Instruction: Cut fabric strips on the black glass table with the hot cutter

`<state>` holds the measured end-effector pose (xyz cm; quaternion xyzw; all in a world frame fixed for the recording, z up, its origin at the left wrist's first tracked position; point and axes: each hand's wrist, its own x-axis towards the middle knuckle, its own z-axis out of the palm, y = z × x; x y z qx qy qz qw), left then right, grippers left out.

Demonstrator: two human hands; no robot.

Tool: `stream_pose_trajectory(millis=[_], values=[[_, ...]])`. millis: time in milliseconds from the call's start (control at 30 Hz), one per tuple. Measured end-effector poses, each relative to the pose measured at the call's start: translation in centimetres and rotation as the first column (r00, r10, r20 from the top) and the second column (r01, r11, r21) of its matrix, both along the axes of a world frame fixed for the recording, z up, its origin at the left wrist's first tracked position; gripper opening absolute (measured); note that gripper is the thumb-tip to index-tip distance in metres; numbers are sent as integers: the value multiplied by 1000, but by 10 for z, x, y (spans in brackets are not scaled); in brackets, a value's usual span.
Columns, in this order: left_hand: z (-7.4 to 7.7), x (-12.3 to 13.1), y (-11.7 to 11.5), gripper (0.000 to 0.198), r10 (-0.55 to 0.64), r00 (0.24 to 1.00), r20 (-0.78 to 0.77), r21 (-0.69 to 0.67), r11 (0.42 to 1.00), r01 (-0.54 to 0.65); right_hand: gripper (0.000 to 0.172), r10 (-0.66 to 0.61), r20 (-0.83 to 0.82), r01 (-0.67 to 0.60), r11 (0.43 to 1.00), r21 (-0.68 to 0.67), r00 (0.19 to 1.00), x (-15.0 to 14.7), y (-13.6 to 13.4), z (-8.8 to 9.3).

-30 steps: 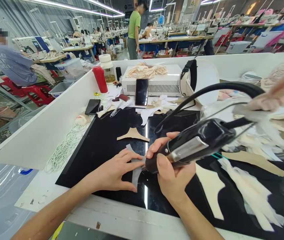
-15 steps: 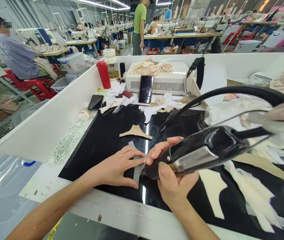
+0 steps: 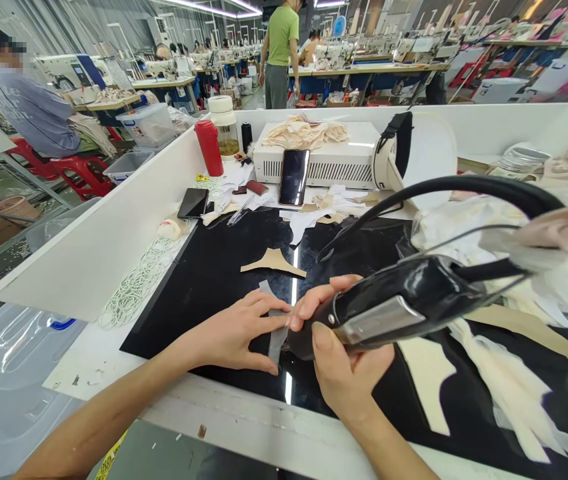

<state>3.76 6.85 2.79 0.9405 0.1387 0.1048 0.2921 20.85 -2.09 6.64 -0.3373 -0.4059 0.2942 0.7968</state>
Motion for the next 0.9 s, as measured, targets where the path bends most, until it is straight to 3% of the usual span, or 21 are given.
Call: stream_pose_trajectory(millis=[500, 567, 733, 900], values=[[-2, -1, 1, 73, 21, 999, 32, -32, 999, -20, 41, 49, 44, -47, 998, -38, 998, -2, -14, -1], [-4, -3, 2, 66, 32, 998, 54, -32, 999, -31, 41, 41, 42, -40, 999, -17, 998, 1, -13, 1], [-6, -10, 6, 22, 87, 995, 46, 61, 994, -90, 42, 6, 37, -7, 1000, 7, 999, 20, -11, 6], [0, -7, -1, 18, 19, 989, 148, 67, 997, -29, 45, -109, 46, 111, 993, -37, 993, 46, -11, 7]])
